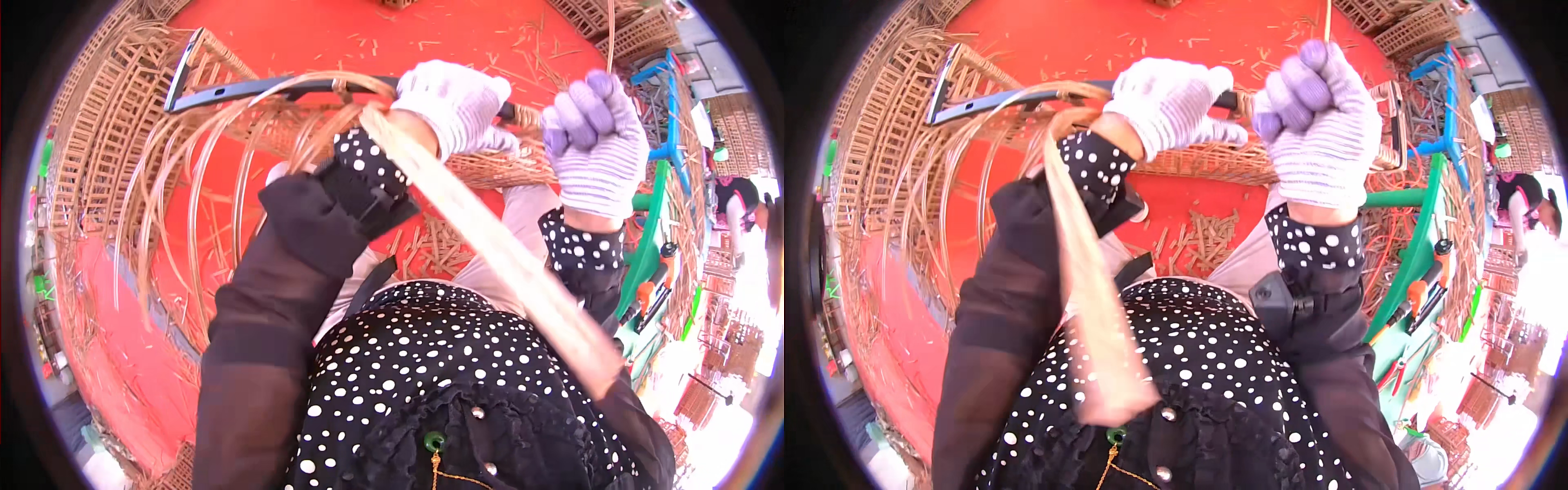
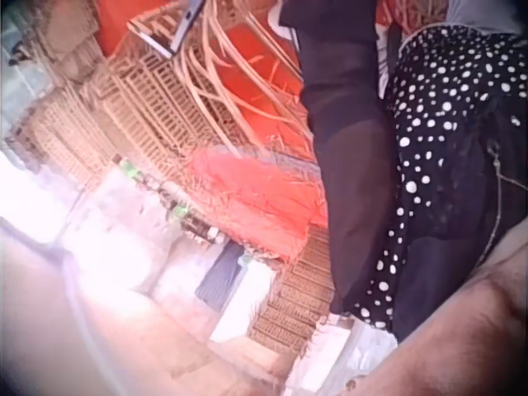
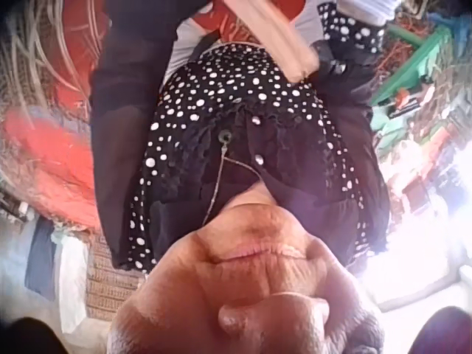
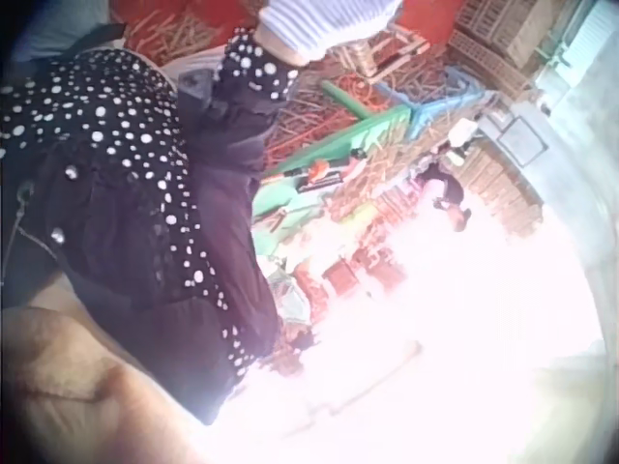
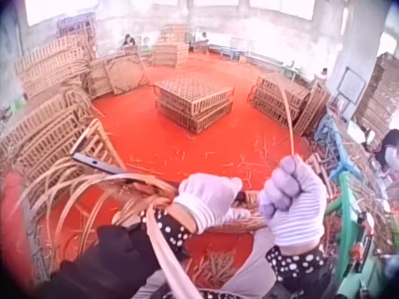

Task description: The person is assembling or weaving a bamboo cage or furniture part using bamboo strips and a nail gun.

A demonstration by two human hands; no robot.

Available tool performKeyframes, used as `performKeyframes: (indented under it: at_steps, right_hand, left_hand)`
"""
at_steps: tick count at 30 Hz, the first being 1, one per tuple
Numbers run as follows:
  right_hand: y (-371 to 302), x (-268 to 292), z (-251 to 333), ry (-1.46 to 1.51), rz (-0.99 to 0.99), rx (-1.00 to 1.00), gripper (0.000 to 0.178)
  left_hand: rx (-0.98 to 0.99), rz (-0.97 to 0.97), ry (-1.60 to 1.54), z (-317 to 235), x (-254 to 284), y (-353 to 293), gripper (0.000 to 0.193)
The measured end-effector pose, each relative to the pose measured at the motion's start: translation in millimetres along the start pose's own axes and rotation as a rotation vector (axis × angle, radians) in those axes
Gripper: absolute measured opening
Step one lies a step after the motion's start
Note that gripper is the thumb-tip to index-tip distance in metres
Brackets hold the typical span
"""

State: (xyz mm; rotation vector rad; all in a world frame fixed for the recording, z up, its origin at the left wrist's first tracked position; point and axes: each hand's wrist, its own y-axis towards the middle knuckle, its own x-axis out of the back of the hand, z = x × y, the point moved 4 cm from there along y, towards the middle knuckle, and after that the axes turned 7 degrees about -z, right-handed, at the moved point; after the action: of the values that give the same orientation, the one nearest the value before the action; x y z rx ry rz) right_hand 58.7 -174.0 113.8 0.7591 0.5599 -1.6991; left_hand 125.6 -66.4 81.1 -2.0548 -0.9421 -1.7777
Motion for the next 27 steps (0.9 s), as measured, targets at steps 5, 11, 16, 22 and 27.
performKeyframes:
  at_steps: [5,11,16,22,27]
  right_hand:
    - [-32,-29,9,-0.353,-0.478,0.135,0.014]
    - [-54,-23,28,-0.331,-0.39,0.125,0.018]
    - [-34,-47,9,-0.495,-0.446,0.119,0.02]
    - [-5,-36,16,-0.502,-0.035,0.101,0.03]
    - [20,-30,21,-0.362,0.177,0.215,0.029]
  left_hand:
    - [0.023,-0.004,-0.052,-3,-4,-19,0.059]
    - [0.029,-0.044,-0.082,-11,-7,-34,0.059]
    - [-0.021,-0.181,-0.053,-15,-24,-27,0.057]
    - [-0.033,-0.182,0.104,-1,-19,-4,0.065]
    - [0.042,-0.118,0.139,6,10,20,0.058]
